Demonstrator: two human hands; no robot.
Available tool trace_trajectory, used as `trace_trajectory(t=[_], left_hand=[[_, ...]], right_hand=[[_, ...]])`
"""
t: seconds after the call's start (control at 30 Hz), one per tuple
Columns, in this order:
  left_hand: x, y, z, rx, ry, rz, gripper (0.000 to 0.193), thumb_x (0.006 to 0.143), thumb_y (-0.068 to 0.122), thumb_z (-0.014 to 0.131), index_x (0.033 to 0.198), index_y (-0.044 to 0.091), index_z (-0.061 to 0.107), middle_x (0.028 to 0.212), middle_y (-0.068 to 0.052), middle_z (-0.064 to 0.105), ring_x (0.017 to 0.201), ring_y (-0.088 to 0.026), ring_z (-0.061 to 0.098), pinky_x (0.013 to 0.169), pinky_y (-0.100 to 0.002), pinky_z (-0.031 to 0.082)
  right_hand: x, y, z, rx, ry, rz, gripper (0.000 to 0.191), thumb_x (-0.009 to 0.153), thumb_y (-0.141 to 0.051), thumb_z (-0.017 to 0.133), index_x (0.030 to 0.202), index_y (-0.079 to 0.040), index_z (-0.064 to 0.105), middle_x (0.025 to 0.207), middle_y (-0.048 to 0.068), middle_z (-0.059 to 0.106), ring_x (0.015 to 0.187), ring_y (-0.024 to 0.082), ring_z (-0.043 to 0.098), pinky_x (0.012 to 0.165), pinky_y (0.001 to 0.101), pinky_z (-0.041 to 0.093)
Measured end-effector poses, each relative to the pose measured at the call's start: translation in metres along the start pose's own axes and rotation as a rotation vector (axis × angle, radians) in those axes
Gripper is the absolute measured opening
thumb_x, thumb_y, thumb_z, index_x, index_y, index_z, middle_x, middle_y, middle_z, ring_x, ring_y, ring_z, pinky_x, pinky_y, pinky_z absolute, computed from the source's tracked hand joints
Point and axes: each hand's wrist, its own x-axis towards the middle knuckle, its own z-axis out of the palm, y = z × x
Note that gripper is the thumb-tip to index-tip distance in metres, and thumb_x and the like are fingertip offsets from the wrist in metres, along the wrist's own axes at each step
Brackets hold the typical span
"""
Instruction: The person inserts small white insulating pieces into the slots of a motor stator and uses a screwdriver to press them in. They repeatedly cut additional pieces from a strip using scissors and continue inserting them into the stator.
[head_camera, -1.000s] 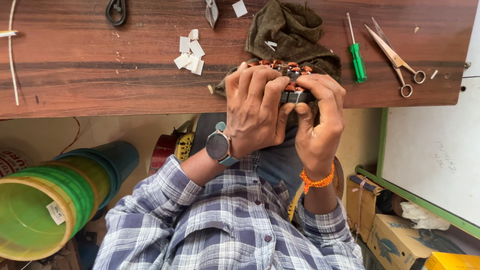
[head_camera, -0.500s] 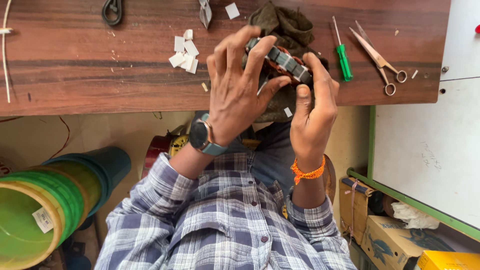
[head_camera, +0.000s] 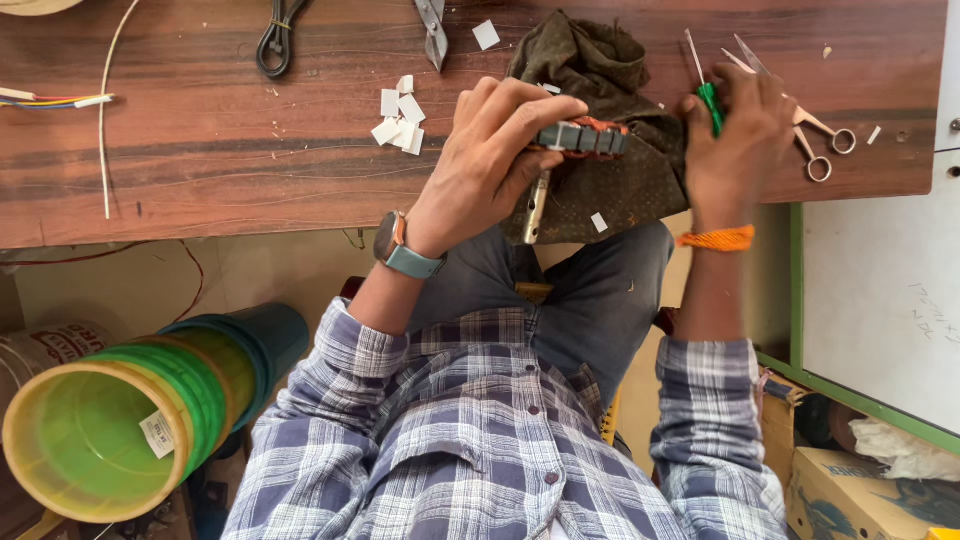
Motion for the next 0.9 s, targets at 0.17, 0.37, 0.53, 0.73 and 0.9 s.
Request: trace_trajectory(t=[0.17,0.37,0.53,0.73,0.9], left_hand=[[-0.002,0.007,-0.001,-0.009,0.055,-0.093,0.038,0.11,0.021,0.065,0.147,0.02,0.055,0.127,-0.003,0.06,0.107,-0.023,0.052,0.097,-0.038,0.042],[0.01,0.012,-0.006,-0.018,0.074,-0.134,0.037,0.112,0.021,0.063,0.147,0.019,0.054,0.124,-0.002,0.06,0.109,-0.022,0.055,0.099,-0.037,0.042],[0.015,0.018,-0.006,-0.022,0.078,-0.153,0.037,0.11,0.021,0.063,0.146,0.018,0.055,0.124,-0.003,0.06,0.111,-0.023,0.056,0.1,-0.037,0.043],[0.015,0.023,-0.006,-0.003,0.076,-0.174,0.038,0.109,0.021,0.063,0.146,0.019,0.055,0.126,-0.002,0.06,0.109,-0.023,0.056,0.099,-0.037,0.043],[0.016,0.023,-0.002,0.034,0.084,-0.186,0.04,0.108,0.021,0.065,0.146,0.02,0.055,0.125,-0.002,0.059,0.112,-0.024,0.055,0.1,-0.04,0.042]], right_hand=[[0.0,-0.022,-0.017,0.297,0.045,-0.006,0.015,0.113,-0.008,0.057,0.125,-0.002,0.062,0.116,0.016,0.064,0.105,0.026,0.062,0.09,0.0409,0.05],[-0.046,-0.101,-0.085,0.688,-0.148,0.071,0.031,0.106,-0.011,0.065,0.136,-0.002,0.065,0.102,0.01,0.074,0.076,0.012,0.065,0.067,0.0251,0.051],[-0.045,-0.125,-0.087,0.641,-0.006,-0.059,0.03,0.102,-0.004,0.078,0.132,-0.005,0.072,0.107,0.011,0.072,0.094,0.017,0.072,0.082,0.0291,0.058],[-0.038,-0.131,-0.092,0.524,0.05,-0.113,0.033,0.097,0.003,0.081,0.128,-0.006,0.075,0.111,0.011,0.072,0.094,0.021,0.071,0.083,0.0309,0.057],[-0.038,-0.128,-0.099,0.472,0.033,-0.123,0.032,0.095,0.005,0.083,0.125,-0.006,0.076,0.111,0.011,0.072,0.097,0.022,0.071,0.085,0.0329,0.057]])
